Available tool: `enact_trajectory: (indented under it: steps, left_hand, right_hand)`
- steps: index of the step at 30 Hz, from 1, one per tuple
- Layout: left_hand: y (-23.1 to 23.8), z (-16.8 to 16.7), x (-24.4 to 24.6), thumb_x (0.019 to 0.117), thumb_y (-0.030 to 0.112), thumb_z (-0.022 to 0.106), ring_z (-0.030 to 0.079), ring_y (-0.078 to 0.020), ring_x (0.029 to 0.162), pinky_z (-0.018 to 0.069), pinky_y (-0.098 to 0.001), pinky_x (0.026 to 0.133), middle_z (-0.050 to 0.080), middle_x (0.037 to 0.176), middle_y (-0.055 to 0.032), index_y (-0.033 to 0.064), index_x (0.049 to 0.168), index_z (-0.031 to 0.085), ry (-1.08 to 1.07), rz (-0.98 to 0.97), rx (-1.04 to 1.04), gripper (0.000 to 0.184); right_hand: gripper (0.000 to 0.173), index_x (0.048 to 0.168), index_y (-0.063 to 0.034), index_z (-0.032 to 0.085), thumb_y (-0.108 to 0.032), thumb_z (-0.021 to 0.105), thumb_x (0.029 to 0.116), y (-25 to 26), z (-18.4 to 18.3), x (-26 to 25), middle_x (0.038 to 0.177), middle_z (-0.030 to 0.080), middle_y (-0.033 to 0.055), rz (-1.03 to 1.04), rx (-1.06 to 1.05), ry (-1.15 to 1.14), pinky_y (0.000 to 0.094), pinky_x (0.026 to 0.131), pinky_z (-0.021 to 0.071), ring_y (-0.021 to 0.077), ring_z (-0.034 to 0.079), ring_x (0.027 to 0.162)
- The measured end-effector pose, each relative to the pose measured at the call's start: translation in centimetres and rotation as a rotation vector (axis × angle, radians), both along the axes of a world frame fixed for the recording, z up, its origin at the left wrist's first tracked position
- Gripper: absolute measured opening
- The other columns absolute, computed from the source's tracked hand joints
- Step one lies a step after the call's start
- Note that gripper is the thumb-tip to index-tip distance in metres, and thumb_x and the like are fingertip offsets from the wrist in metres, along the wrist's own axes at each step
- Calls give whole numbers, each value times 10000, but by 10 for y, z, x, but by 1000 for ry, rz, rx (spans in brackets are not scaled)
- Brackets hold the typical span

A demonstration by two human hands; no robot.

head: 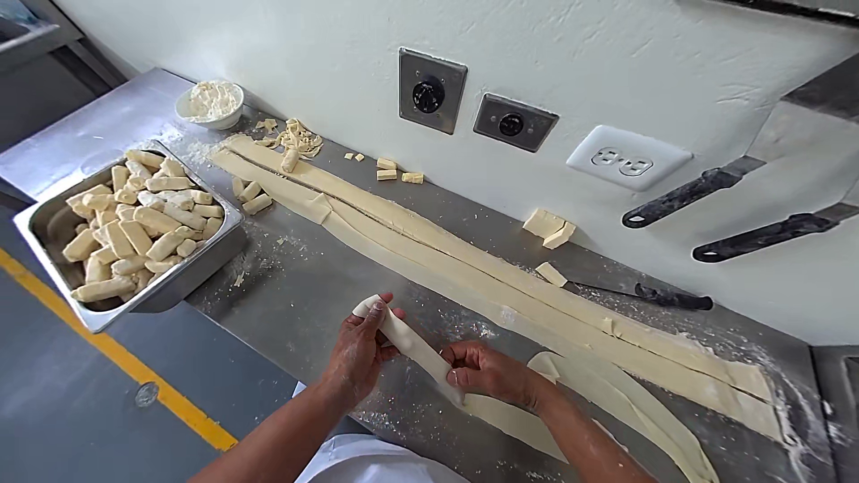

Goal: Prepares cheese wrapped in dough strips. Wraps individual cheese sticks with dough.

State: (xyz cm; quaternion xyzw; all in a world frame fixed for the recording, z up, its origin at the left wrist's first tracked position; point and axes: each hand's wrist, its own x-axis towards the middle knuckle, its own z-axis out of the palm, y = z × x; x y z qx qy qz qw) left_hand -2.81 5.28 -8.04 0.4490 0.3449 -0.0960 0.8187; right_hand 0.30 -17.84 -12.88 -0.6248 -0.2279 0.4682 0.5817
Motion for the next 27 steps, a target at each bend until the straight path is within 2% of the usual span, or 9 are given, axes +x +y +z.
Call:
enact_trajectory:
  steps: [3,6,8,12,15,17,21,24,27]
  left_hand:
    - [3,1,8,1113,206,393,720,-167,686,597,-271,575,715,874,-97,49,1257,561,-1,27,15,272]
    - [1,6,12,1110,218,402,720,-173,677,599,-281,567,712,857,-98,60,1260,568,-5,26,7,274]
    - [3,12,16,1109,222,403,719,-170,666,601,-285,556,713,846,-89,72,1258,572,-28,46,5,271]
    - [13,27,21,1107,234,407,710,-150,665,600,-276,565,702,847,-68,92,1252,585,-100,67,52,270]
    - [23,36,25,1107,237,410,715,-142,656,600,-268,553,712,838,-55,105,1245,590,-137,109,86,263]
    - [31,37,29,1109,244,401,711,-132,663,603,-267,568,708,844,-38,115,1247,582,-152,149,93,262]
    - [38,29,38,1111,248,396,700,-123,661,597,-258,571,692,847,-32,116,1255,558,-130,189,84,254]
    - [34,29,41,1111,234,396,690,-117,645,596,-257,569,679,848,-36,97,1261,554,-129,190,63,257]
    - [30,38,43,1107,238,409,690,-118,632,598,-258,554,682,838,-35,99,1236,572,-166,190,46,250]
  right_hand:
    - [165,945,-129,587,-240,490,1018,-1,-5,-11,776,527,-136,-41,27,-50,159,654,440,-58,513,696]
    - [340,988,-87,633,-427,631,980,-1,-10,-23,806,590,-120,-11,4,-78,160,682,480,-63,561,732]
    - [387,1032,4,670,-372,699,942,-6,-11,-24,870,644,-6,27,-89,-168,216,731,503,14,594,786]
    - [362,970,91,674,-265,732,933,-22,-2,-13,1066,636,215,20,-270,-418,360,864,502,245,603,977]
    - [347,775,37,655,-277,761,880,-34,0,-9,1039,690,137,-208,-63,-540,251,889,501,126,621,1051]
    - [389,720,-46,621,-366,763,890,-36,0,-6,997,697,45,-345,86,-593,200,859,509,45,621,1042]
    - [262,802,-151,667,-361,781,910,-34,18,0,994,693,-44,-499,276,-733,178,847,541,18,638,1009]
    - [139,910,-195,695,-320,745,947,-37,37,3,953,712,-86,-488,415,-648,206,879,545,23,665,983]
    - [114,999,-245,710,-354,708,967,-46,44,2,925,706,-134,-479,364,-555,145,766,554,-44,659,864]
